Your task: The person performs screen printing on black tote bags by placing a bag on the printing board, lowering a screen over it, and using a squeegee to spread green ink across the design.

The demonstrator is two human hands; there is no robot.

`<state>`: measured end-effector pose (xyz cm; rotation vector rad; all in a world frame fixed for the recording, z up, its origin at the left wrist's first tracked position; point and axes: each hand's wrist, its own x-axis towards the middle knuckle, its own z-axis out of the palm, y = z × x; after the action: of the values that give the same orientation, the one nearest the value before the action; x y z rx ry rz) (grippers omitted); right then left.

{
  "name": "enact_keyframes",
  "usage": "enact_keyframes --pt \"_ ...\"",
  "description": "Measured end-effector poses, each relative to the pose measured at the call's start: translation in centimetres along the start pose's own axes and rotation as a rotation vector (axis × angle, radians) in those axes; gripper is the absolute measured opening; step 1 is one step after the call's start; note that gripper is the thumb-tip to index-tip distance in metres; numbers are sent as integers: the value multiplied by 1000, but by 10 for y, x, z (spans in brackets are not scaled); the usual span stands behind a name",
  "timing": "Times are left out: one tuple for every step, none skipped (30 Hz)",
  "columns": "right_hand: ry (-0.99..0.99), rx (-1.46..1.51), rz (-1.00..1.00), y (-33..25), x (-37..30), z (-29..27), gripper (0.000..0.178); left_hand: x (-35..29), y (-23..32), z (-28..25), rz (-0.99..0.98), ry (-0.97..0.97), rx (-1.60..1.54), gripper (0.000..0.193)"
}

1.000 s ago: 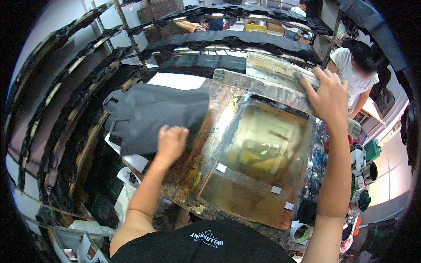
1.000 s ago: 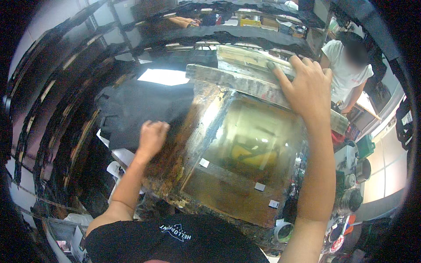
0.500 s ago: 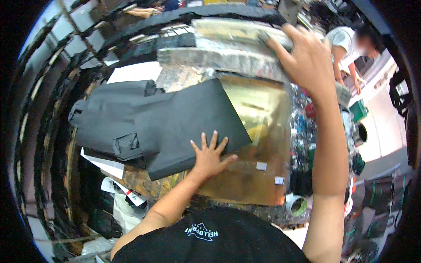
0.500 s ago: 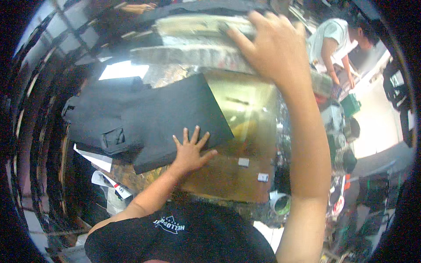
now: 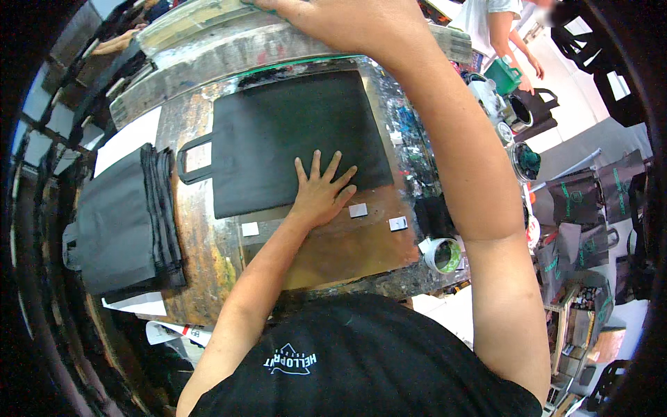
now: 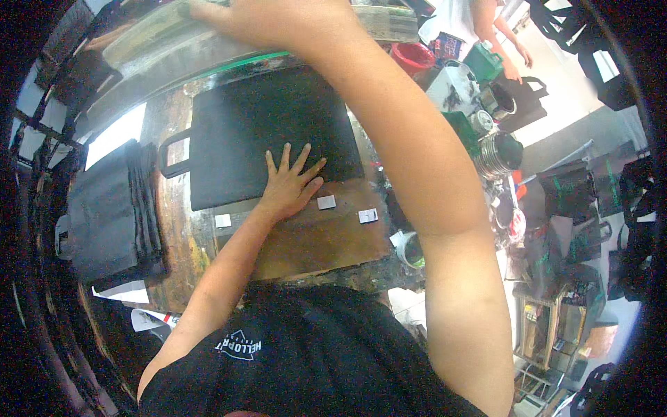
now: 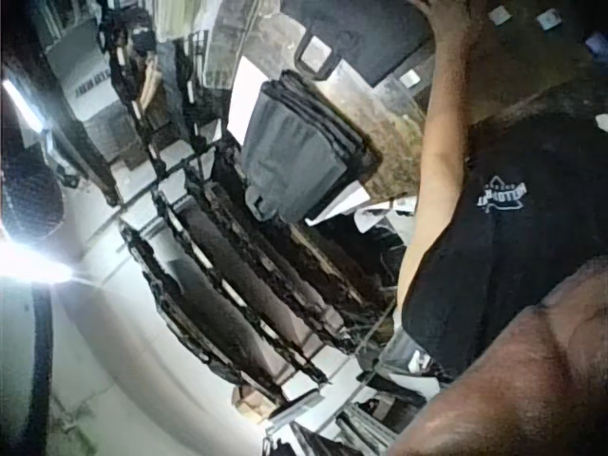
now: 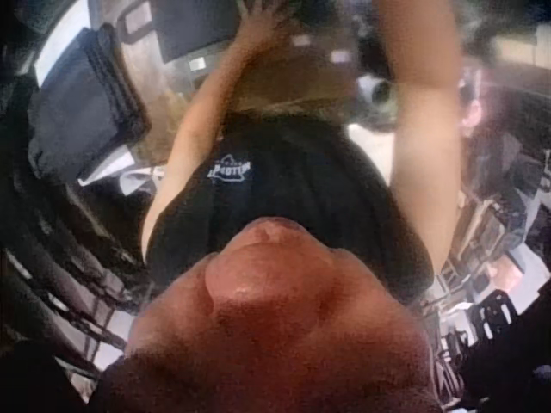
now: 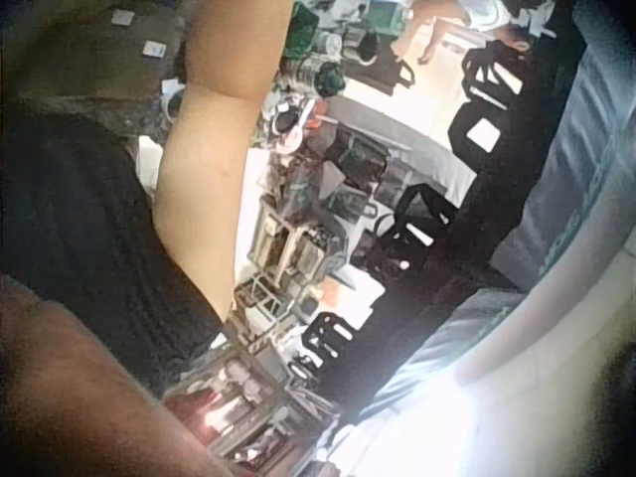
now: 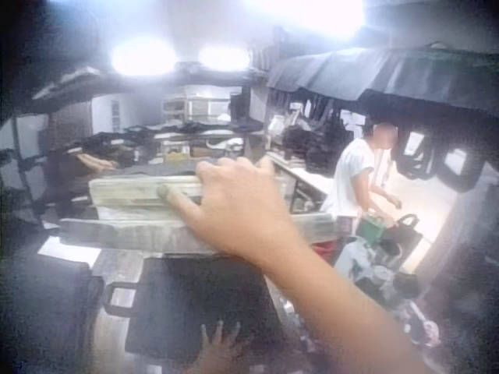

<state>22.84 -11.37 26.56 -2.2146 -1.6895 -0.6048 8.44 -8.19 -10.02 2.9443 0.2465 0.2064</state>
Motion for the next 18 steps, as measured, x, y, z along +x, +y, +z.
enact_keyframes --pt "27 -4 -9 0 -6 -3 75 2 6 4 12 14 1 58" --pt "39 -7 -2 -3 -10 -7 75 3 13 9 22 29 3 56" --pt "53 -7 3 -7 -14 -9 75 3 19 9 24 43 7 55" --pt "53 -8 24 -12 -17 -12 75 1 24 10 28 49 -6 55" --pt "59 -10 34 -12 -16 -10 76 -2 29 10 30 56 -19 54" --pt "67 -14 45 -13 -16 -9 76 -4 33 9 35 63 -29 54" --pt "81 -20 46 -7 -12 -4 76 -5 35 10 27 72 -44 55" --pt "101 -36 47 -4 -9 1 77 -6 37 11 19 82 -59 55" --pt "121 -50 45 -2 -5 7 78 -8 39 11 6 93 -74 55" --pt "148 -74 44 -2 -3 12 78 -9 40 11 4 94 -77 56" --pt "150 -74 41 -1 -3 14 79 -11 41 10 3 95 -80 58" --pt "154 -72 34 -4 -3 14 79 -13 41 10 -3 97 -81 59" --pt "133 -46 26 -6 -6 8 80 -15 41 10 -7 104 -80 61" --pt "113 -20 16 -8 -8 4 80 -16 44 10 -12 110 -78 63" --pt "95 -13 39 -7 -7 5 80 -17 46 9 -15 116 -74 66" --pt "78 -6 60 -6 -5 7 80 -18 49 7 -22 112 -77 67" --pt "59 2 80 -6 -5 8 79 -18 53 6 -30 108 -80 69" --pt "82 -15 78 -7 -6 8 79 -18 55 5 -39 106 -82 71"
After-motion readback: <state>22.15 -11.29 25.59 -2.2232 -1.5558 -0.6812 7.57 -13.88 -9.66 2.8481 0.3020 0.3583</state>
